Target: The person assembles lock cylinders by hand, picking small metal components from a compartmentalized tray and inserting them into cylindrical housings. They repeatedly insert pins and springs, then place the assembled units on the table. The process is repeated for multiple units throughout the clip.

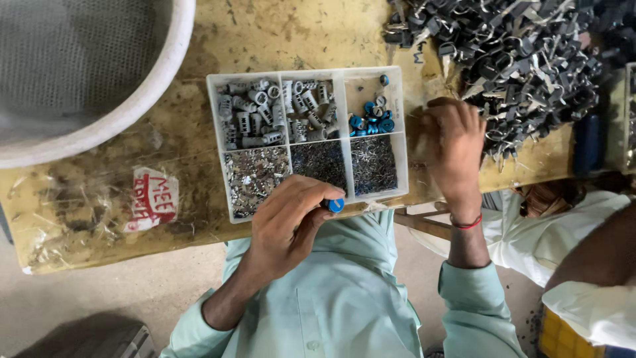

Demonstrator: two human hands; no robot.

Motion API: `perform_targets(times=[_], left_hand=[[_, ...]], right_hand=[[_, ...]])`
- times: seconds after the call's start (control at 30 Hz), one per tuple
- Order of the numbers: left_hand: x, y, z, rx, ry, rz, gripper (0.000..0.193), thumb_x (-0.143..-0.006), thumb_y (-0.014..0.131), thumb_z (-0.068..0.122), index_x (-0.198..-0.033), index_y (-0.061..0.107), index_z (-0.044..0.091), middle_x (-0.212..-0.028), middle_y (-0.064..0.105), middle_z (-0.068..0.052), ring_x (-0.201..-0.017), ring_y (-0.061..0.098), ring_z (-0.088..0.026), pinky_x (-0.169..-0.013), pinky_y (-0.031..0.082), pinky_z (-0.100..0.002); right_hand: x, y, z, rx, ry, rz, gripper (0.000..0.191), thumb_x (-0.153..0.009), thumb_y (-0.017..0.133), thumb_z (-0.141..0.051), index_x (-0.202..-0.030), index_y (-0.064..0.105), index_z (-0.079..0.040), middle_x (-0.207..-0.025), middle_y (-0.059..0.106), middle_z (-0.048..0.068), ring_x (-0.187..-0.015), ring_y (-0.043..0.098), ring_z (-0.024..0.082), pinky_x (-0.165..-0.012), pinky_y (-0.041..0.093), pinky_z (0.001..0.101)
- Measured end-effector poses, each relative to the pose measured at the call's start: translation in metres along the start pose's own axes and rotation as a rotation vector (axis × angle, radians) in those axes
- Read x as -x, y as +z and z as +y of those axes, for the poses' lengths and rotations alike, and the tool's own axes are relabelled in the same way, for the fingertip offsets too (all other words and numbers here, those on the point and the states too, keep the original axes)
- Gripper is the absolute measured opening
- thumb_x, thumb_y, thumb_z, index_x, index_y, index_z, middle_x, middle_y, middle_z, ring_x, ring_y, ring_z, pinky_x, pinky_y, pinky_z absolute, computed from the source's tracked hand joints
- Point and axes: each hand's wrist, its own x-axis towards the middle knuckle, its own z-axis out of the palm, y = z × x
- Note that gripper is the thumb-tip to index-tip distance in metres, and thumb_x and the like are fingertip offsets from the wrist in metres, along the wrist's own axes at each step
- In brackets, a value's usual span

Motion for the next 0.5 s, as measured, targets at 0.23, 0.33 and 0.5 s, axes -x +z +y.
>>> perform_targets(times=[0.23, 0.33, 0.5], left_hand=[[-0.002, -0.001, -0.003, -0.005, -0.021, 0.011, 0.037, -0.09, 0.074, -0.01, -0.123, 0.064, 0.003, -0.108, 0.07, -0.008, -0.099, 0.069, -0.026, -0.084, 0.055, -0.038], [-0.004, -0.003, -0.002, -0.02, 0.0, -0.002, 0.037, -0.09, 0.075, -0.008, -0.124, 0.063, 0.002, -0.111, 0.069, -0.009, -0.101, 0.068, -0.027, -0.086, 0.056, -0.039], [-0.006, -0.011, 0.006, -0.091, 0.071, -0.031, 0.042, -0.09, 0.076, -0.007, -0.129, 0.061, 0.0, -0.115, 0.068, -0.013, -0.105, 0.066, -0.031, -0.089, 0.055, -0.042]], right_hand=[[-0.007, -0.024, -0.039, -1.002, 0.26, 0.082, 0.012, -0.12, 0.051, -0.013, -0.113, 0.054, -0.005, -0.098, 0.061, 0.003, -0.083, 0.056, 0.011, -0.077, 0.047, 0.0291], [0.01, -0.054, -0.087, -0.641, 0.077, -0.088, 0.012, -0.111, 0.056, -0.006, -0.121, 0.049, -0.005, -0.105, 0.06, 0.009, -0.08, 0.058, 0.016, -0.069, 0.051, 0.0324], [-0.007, -0.061, -0.125, -0.492, -0.321, -0.2, 0.03, -0.097, 0.067, 0.002, -0.121, 0.048, -0.001, -0.098, 0.066, 0.014, -0.078, 0.059, 0.028, -0.069, 0.047, 0.0399]])
